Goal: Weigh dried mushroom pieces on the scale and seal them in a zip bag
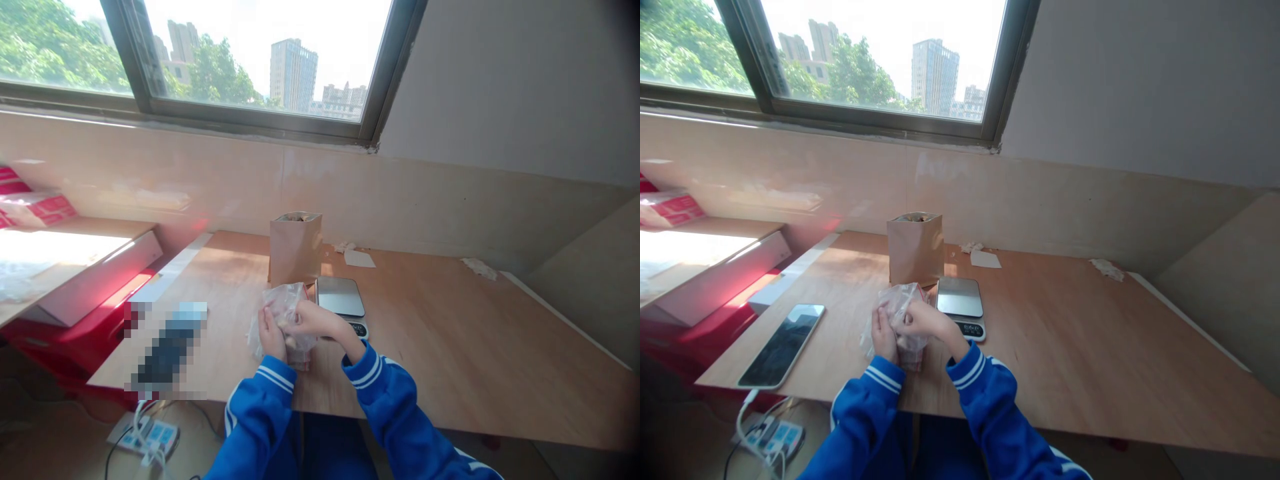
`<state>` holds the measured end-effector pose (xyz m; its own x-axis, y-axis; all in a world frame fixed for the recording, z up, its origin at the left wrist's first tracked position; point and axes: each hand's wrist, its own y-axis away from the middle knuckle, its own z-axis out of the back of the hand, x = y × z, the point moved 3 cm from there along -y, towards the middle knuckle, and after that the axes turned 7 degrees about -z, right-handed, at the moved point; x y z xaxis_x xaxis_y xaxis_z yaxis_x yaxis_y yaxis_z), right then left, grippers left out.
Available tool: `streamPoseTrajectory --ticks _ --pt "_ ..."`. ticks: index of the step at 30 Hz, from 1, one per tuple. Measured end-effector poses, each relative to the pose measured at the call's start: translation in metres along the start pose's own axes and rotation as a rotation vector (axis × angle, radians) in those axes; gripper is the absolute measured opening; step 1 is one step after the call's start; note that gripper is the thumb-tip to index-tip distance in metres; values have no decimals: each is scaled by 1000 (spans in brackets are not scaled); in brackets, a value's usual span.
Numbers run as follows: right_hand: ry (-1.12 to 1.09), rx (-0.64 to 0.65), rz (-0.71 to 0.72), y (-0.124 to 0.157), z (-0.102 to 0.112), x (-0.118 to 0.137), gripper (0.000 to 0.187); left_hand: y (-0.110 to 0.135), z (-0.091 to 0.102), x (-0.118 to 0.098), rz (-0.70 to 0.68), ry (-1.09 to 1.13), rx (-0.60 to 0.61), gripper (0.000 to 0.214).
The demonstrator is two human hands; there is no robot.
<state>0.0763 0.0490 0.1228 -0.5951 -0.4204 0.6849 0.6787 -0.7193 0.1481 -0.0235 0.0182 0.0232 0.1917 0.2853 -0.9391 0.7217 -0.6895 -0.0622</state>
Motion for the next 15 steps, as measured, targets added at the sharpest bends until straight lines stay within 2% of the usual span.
streamPoseTrajectory --ticks 5,9,11,12,15 --pt "-124 -160 12 17 32 -6 16 -1 2 2 1 -3 -71 37" --pt "-191 -353 47 23 75 -3 25 1 0 -2 36 -68 -56 39" --pt "-160 -538 58 17 105 7 26 3 -1 -5 67 -69 -55 40" --pt "-129 -672 66 13 122 14 25 3 -1 -6 74 -61 -57 40" --pt "12 -1000 101 -10 167 37 21 1 0 -5 36 -80 -57 42"
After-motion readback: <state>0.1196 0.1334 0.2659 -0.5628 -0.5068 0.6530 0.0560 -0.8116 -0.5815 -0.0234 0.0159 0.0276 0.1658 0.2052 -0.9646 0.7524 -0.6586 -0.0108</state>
